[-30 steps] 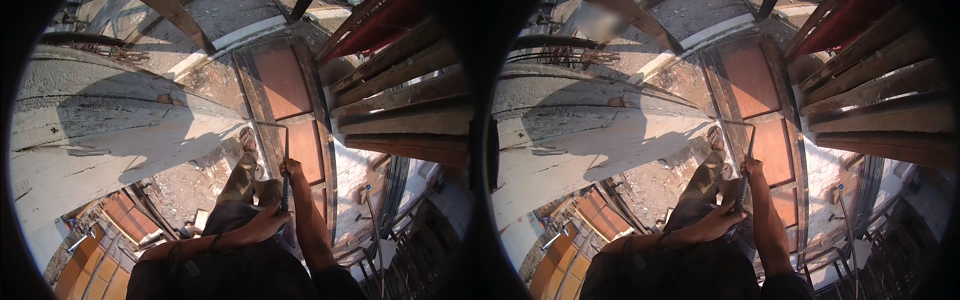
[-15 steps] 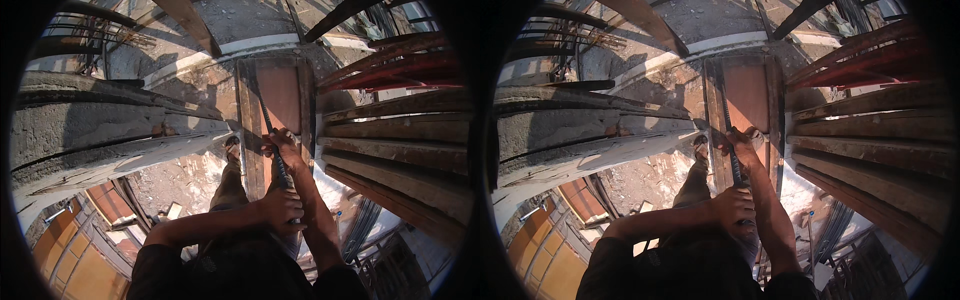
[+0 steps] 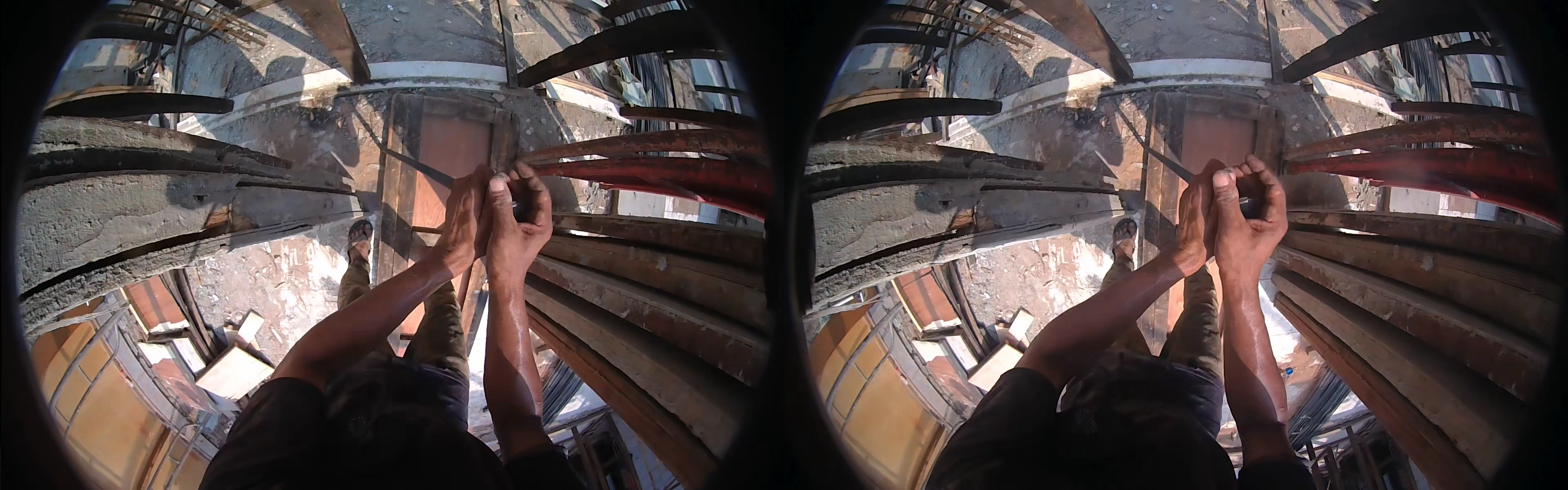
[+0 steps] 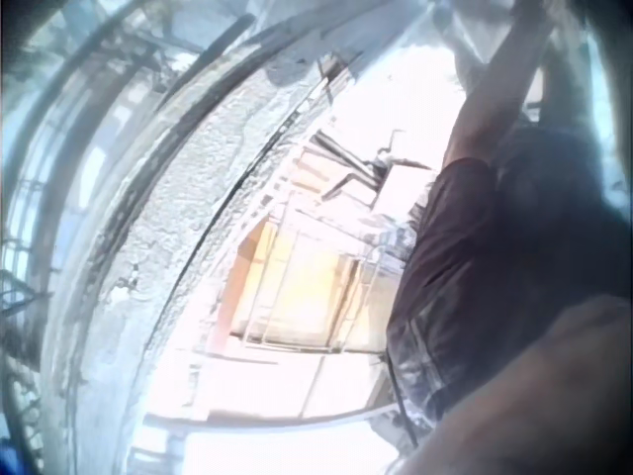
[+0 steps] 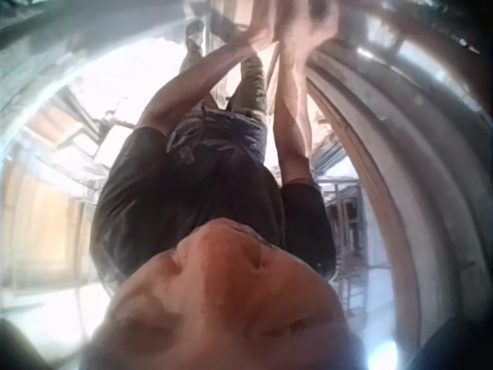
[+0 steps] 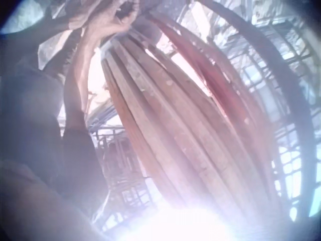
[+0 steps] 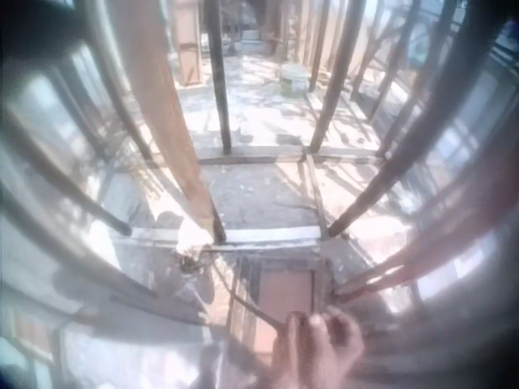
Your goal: The person uses a pry bar and a hammer to loosen and remove wooden formwork panels from a concrete structure.
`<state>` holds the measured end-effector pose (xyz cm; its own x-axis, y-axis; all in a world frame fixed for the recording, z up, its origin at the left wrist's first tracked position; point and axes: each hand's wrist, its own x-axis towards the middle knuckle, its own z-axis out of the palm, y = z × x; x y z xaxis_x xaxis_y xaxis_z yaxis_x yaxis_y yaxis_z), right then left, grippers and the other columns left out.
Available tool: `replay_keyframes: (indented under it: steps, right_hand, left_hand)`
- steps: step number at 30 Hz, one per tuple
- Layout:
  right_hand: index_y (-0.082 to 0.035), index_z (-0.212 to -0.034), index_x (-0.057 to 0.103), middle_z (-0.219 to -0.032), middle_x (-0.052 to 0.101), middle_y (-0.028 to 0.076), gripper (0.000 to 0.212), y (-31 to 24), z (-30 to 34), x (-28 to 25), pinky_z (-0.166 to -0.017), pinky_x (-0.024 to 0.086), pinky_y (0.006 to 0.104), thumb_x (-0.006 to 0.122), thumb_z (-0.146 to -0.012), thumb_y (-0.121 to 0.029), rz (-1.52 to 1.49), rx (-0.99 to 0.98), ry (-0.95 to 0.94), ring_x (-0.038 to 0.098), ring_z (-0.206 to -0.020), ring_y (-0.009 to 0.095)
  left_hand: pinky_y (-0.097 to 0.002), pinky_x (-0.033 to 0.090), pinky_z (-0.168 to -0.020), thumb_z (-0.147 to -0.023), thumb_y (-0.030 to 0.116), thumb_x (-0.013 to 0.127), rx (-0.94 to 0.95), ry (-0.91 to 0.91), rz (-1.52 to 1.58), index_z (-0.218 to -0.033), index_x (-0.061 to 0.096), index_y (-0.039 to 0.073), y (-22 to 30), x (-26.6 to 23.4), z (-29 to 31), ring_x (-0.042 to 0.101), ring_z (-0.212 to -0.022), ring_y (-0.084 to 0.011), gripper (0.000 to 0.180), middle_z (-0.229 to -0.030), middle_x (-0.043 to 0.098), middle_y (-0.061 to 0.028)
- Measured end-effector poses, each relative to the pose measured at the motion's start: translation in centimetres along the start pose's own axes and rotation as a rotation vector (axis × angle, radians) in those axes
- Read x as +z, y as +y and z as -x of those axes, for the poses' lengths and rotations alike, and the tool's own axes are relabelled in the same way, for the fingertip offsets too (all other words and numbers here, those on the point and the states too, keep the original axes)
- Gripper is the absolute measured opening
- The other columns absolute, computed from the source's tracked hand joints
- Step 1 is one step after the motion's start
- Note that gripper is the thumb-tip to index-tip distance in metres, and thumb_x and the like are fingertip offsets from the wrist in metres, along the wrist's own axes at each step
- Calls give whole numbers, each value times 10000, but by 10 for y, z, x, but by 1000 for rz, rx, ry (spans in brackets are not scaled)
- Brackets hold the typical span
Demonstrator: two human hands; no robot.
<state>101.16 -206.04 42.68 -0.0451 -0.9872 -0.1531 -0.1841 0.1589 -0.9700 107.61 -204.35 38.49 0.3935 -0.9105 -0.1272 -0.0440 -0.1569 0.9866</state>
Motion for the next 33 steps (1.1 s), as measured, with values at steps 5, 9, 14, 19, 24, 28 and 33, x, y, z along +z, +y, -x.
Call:
replay_keyframes:
  steps: [5,9,14,19,24,28,33]
  right_hand:
    - [12,-1241,476,-1005,621,108,456,4,-19,13,-597,580,258,753,-894,-92,-312,32,252,653,-742,147]
    - [-20,-1236,490,-910,611,95,457,4,-21,28,-623,570,289,749,-911,-212,-685,143,385,636,-745,169]
    - [-92,-779,549,-613,472,16,304,36,-3,22,-576,461,319,690,-936,-312,-607,170,334,450,-535,123]
    - [-176,-598,364,-490,229,-47,478,-51,-9,-4,-530,381,317,644,-947,-344,-555,21,11,234,-423,86]
    - [-116,-773,470,-604,266,-48,311,-147,-52,-40,-625,386,302,545,-1008,-307,-446,-152,-60,267,-532,76]
    - [-73,-852,532,-627,240,-48,239,-180,-89,-55,-660,395,276,577,-990,-263,-419,-316,-298,257,-571,77]
    - [-156,-601,302,-532,222,-69,508,-194,-102,9,-444,234,257,520,-1013,-360,-267,-672,-542,224,-451,78]
  left_hand:
    - [-417,446,-856,-1072,314,402,-68,111,319,-1259,442,34,-10,0,1,565,-937,-317,339,-1044,561,-198]
    - [-466,395,-998,-1026,301,424,149,-47,-126,-1265,551,54,-117,-38,-2,547,-1136,-372,366,-1219,573,-163]
    - [-517,290,-1094,-905,325,616,264,-119,-508,-1323,515,90,-146,-45,24,491,-1249,-352,490,-1289,544,-118]
    - [-487,438,-839,-880,300,684,48,-96,-433,-991,635,64,-147,-51,-18,606,-936,-374,266,-956,632,-170]
    - [-495,411,-583,-882,287,720,118,145,-331,-657,575,27,-74,-17,-55,559,-608,-413,373,-616,548,-194]
    - [-483,407,-590,-858,253,750,301,436,-172,-685,582,26,-38,-2,-96,551,-612,-404,331,-636,556,-181]
    - [-446,366,-540,-813,253,811,300,531,-11,-629,513,13,-24,-4,-136,465,-529,-362,424,-573,486,-171]
